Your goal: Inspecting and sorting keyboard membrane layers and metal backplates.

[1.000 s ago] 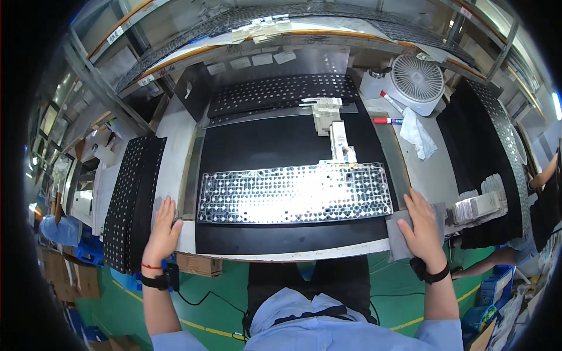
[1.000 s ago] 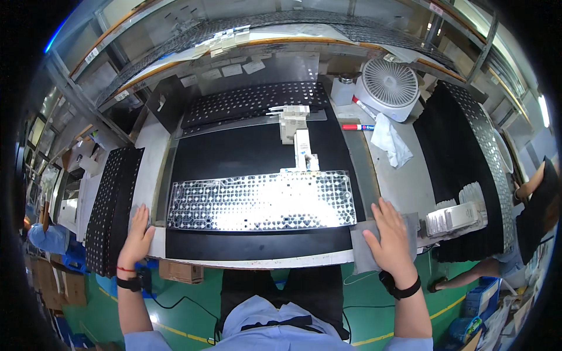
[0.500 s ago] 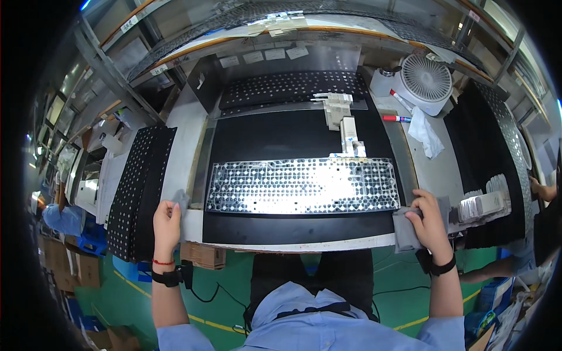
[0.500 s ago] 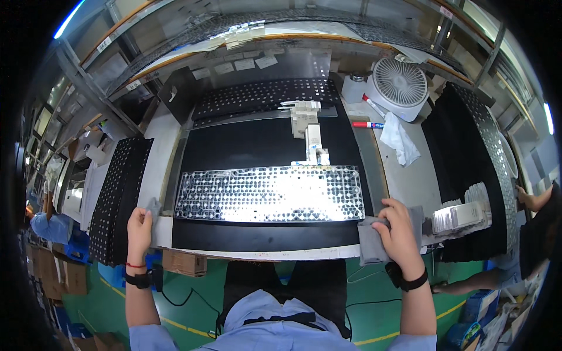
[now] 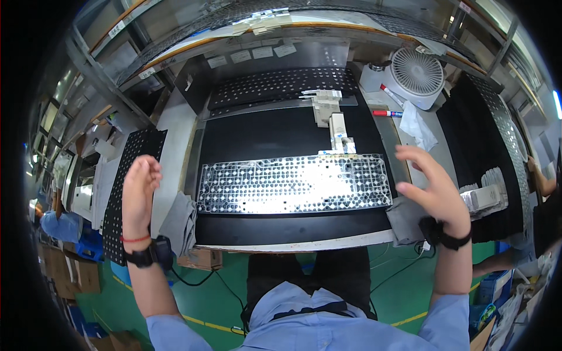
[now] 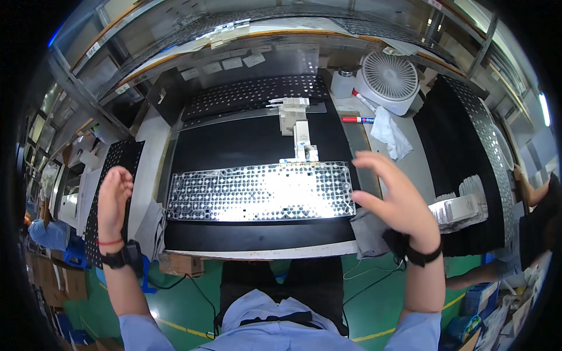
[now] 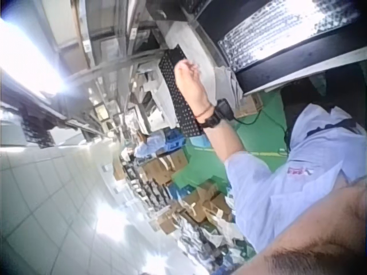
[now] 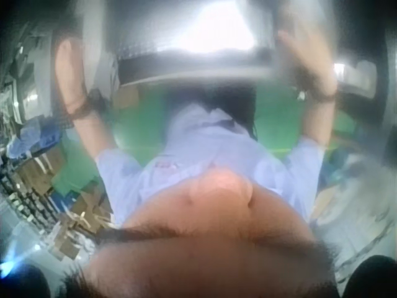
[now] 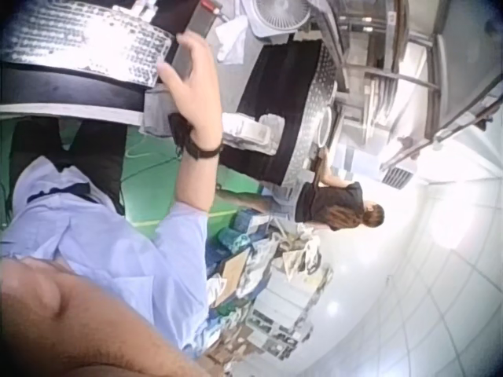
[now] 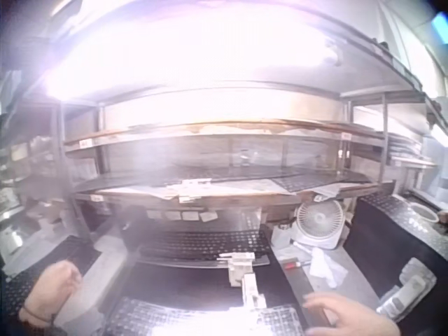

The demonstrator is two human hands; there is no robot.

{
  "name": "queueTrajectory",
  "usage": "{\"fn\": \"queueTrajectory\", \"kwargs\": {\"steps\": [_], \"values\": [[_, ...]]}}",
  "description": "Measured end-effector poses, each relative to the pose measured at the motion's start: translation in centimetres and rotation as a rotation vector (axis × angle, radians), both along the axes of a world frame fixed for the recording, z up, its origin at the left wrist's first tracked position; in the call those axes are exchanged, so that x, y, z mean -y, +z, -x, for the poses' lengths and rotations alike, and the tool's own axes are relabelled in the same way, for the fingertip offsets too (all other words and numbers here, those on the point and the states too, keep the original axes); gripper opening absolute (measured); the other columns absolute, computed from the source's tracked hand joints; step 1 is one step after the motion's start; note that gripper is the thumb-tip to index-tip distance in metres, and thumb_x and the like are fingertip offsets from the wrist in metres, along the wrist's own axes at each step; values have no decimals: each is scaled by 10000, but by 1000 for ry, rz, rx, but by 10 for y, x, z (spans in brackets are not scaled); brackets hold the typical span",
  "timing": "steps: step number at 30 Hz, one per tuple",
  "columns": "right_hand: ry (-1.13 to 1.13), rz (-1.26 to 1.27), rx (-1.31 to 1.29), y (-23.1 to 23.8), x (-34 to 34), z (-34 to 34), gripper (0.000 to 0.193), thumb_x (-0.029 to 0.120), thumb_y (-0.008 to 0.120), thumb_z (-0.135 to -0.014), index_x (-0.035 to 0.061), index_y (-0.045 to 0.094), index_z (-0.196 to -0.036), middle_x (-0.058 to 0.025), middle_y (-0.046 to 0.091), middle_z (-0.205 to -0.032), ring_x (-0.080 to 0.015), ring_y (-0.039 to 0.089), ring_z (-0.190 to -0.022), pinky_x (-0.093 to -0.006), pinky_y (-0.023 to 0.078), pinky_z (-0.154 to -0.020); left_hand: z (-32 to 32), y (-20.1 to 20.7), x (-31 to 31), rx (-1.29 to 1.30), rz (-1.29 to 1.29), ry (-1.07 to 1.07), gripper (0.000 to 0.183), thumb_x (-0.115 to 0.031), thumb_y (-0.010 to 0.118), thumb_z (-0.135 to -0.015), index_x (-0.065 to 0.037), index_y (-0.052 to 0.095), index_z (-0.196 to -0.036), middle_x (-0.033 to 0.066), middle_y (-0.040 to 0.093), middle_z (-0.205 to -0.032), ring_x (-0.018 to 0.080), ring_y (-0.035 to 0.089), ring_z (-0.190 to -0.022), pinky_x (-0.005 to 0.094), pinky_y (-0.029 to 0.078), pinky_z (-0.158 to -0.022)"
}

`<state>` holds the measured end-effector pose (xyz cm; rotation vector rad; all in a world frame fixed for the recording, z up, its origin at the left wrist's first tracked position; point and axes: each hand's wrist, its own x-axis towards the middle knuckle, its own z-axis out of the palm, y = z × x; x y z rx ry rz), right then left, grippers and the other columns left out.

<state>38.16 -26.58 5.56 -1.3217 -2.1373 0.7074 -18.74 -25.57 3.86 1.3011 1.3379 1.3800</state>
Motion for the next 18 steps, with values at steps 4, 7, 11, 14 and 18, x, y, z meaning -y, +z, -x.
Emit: {"fn": "queueTrajectory", "kwargs": {"steps": [4,7,11,14,18], "values": [[232,-40,198,-24,-55,15,1142,395,932,-606,1,346,-1504,-286,325,-1542,-407,335,-1441,-435,284,-1182,-7,1,-71,523,37,-128,172,-253,521,-1048,-108,611,-1066,-7,600,-925,101,558,-799,225,468,-692],[262,41,466,-42,-65,35,1373,463,956,-500,-30,216,-1546,-361,236,-1547,-487,277,-1441,-451,289,-1177,-6,-28,-115,656,142,-190,155,-252,556,-1021,-110,618,-1019,-7,603,-892,105,559,-756,221,479,-648],[250,55,545,-50,-68,41,1387,458,956,-477,3,216,-1559,-266,390,-1426,-437,389,-1330,-484,368,-1104,-4,-67,-155,702,241,-176,169,-259,562,-1017,-99,616,-1012,-2,605,-886,106,571,-758,222,493,-652],[240,62,592,-43,-77,47,1378,452,958,-481,-7,226,-1554,-230,447,-1331,-409,439,-1256,-469,397,-1066,0,-80,-170,703,266,-174,185,-260,550,-1023,-89,619,-1024,1,613,-905,110,583,-763,225,505,-665],[218,68,546,-37,-95,48,1314,443,949,-528,-22,253,-1541,-224,487,-1289,-396,480,-1206,-438,408,-1054,-2,-95,-171,736,231,-243,222,-271,532,-1036,-76,620,-1090,21,634,-952,128,610,-796,242,530,-706]]}}
